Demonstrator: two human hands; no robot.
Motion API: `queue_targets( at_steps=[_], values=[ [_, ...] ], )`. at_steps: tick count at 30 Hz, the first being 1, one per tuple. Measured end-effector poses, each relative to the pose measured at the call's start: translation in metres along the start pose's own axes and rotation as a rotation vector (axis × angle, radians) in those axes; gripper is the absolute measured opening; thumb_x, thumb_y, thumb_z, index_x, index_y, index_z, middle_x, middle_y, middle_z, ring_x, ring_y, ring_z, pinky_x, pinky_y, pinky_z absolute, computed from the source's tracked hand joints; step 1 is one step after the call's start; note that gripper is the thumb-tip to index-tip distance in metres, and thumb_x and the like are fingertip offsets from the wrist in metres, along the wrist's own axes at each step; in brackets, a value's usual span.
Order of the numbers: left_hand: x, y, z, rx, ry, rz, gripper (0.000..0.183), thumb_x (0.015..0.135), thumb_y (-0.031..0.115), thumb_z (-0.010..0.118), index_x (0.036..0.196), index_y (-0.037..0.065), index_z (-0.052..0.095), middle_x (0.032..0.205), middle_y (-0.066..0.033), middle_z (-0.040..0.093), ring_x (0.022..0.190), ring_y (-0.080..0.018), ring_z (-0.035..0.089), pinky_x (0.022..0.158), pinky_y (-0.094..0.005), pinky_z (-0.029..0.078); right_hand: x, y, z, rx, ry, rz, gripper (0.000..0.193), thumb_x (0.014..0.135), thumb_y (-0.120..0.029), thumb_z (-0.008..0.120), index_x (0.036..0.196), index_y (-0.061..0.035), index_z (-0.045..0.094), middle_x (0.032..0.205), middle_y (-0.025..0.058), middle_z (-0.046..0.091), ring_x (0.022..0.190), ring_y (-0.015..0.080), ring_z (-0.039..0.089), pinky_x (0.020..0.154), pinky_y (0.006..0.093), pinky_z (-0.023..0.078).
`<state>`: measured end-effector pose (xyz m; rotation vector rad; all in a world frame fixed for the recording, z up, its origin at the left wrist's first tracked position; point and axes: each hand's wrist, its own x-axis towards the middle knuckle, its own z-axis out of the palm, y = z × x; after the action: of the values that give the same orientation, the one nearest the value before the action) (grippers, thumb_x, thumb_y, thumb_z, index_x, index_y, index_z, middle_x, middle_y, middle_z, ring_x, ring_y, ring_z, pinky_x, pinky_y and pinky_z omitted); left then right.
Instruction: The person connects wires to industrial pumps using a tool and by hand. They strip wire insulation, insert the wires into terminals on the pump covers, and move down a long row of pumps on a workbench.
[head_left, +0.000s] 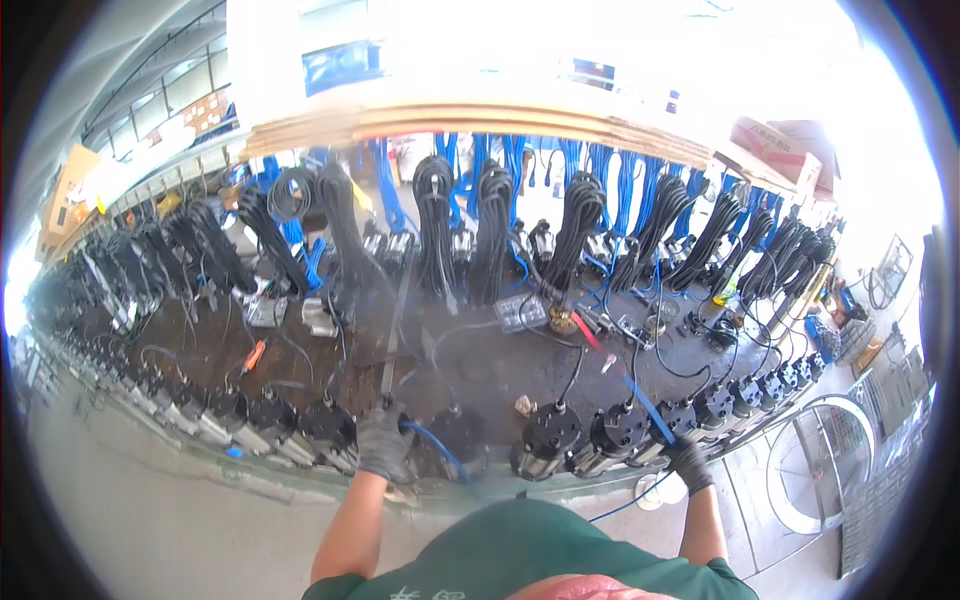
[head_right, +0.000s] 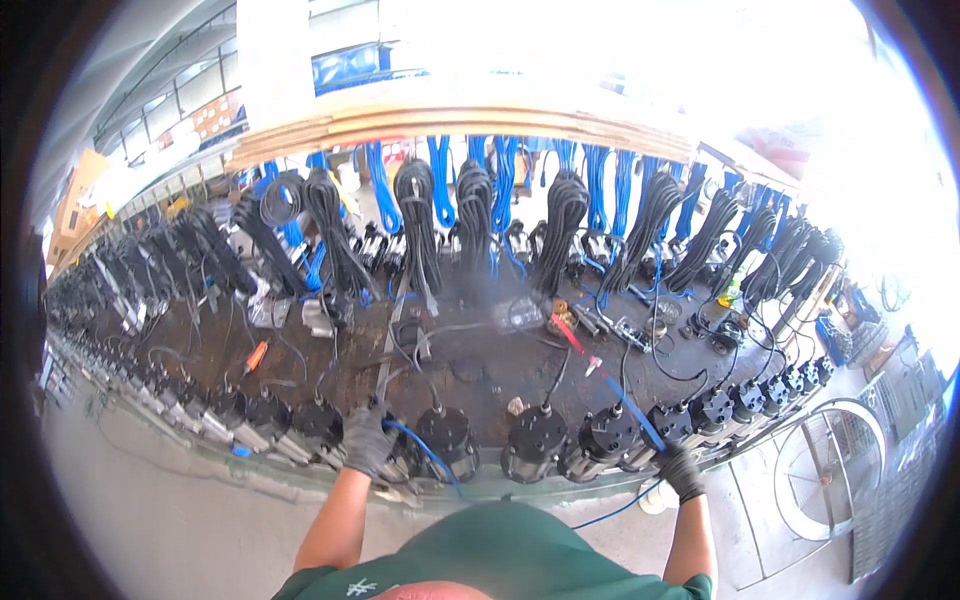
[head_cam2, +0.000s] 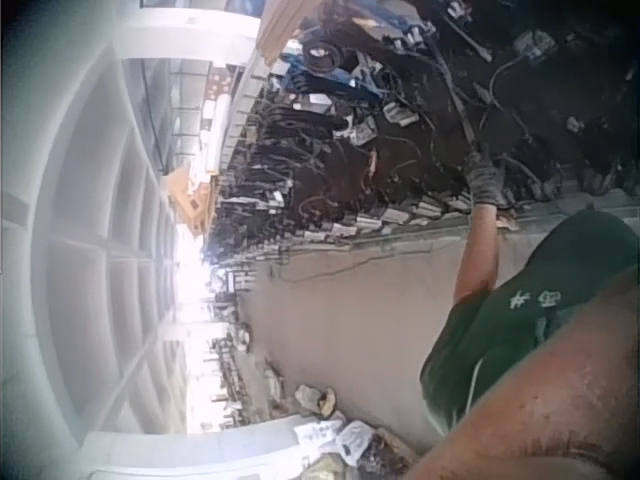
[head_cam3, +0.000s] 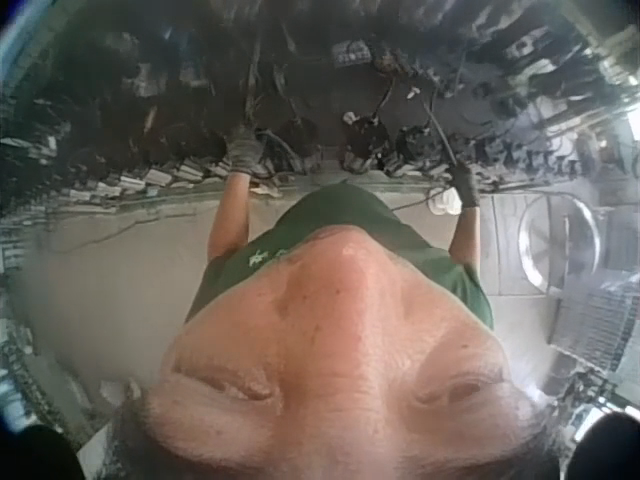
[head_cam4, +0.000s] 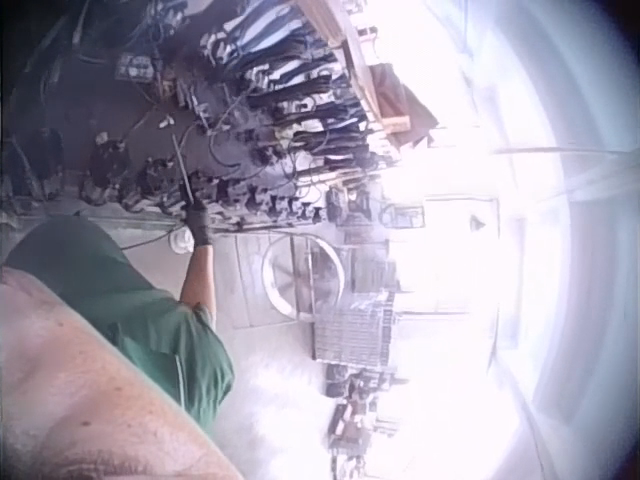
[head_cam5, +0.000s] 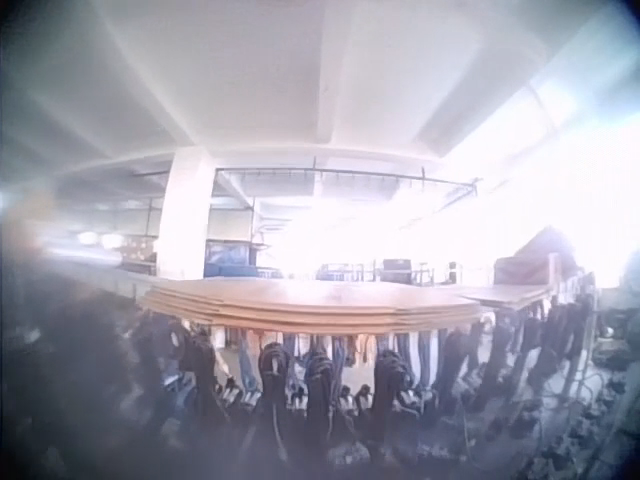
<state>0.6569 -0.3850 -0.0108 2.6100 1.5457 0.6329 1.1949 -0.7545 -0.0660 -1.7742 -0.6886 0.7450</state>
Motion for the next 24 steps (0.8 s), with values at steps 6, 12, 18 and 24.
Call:
queue_targets(
  at_steps=[6, 12, 18, 24],
  values=[
    [-0.041, 0.029, 0.002, -0.217, 0.349, -0.093, 0.033, 0.086, 0.027, 0.073, 0.115, 0.013, 0.068, 0.12, -0.0175, 0.059, 0.113, -0.037, 0.056, 0.097, -0.0467, 0.045, 0.074, -0.029, -0.086, -0.057, 0.503, -0.423, 0.013, 0.093, -0.009, 0.06, 0.104, -0.0021, 0.064, 0.085, 0.0037, 0.064, 0.075, 0.0131, 0.056, 0.071, 0.0299, 0.048],
    [-0.108, 0.089, 0.031, -0.119, 0.283, -0.031, 0.03, 0.079, 0.009, 0.068, 0.11, 0.011, 0.069, 0.13, -0.0148, 0.056, 0.118, -0.0371, 0.053, 0.099, -0.0476, 0.045, 0.143, -0.015, -0.086, -0.427, 0.4, -0.631, 0.022, 0.094, -0.005, 0.06, 0.115, -0.0021, 0.067, 0.125, 0.015, 0.062, 0.112, 0.0274, 0.061, 0.095, 0.0351, 0.05],
    [-0.143, 0.17, 0.043, -0.197, 0.059, -0.013, 0.046, 0.081, 0.017, 0.069, 0.127, 0.015, 0.064, 0.133, -0.0157, 0.052, 0.119, -0.0397, 0.052, 0.098, -0.0501, 0.045, 0.148, -0.021, -0.062, -0.309, 0.299, -0.717, 0.025, 0.096, -0.007, 0.061, 0.121, -0.0032, 0.065, 0.131, 0.0156, 0.059, 0.117, 0.0294, 0.06, 0.098, 0.0355, 0.049],
    [-0.058, 0.187, 0.027, -0.001, 0.275, -0.24, 0.055, 0.09, 0.033, 0.067, 0.143, 0.027, 0.052, 0.149, -0.0215, 0.038, 0.13, -0.044, 0.043, 0.107, -0.0561, 0.037, 0.131, -0.031, -0.034, -0.316, 0.163, -0.501, 0.039, 0.097, -0.009, 0.059, 0.136, -0.0071, 0.056, 0.124, 0.0157, 0.064, 0.11, 0.0215, 0.061, 0.093, 0.033, 0.049]
  ],
)
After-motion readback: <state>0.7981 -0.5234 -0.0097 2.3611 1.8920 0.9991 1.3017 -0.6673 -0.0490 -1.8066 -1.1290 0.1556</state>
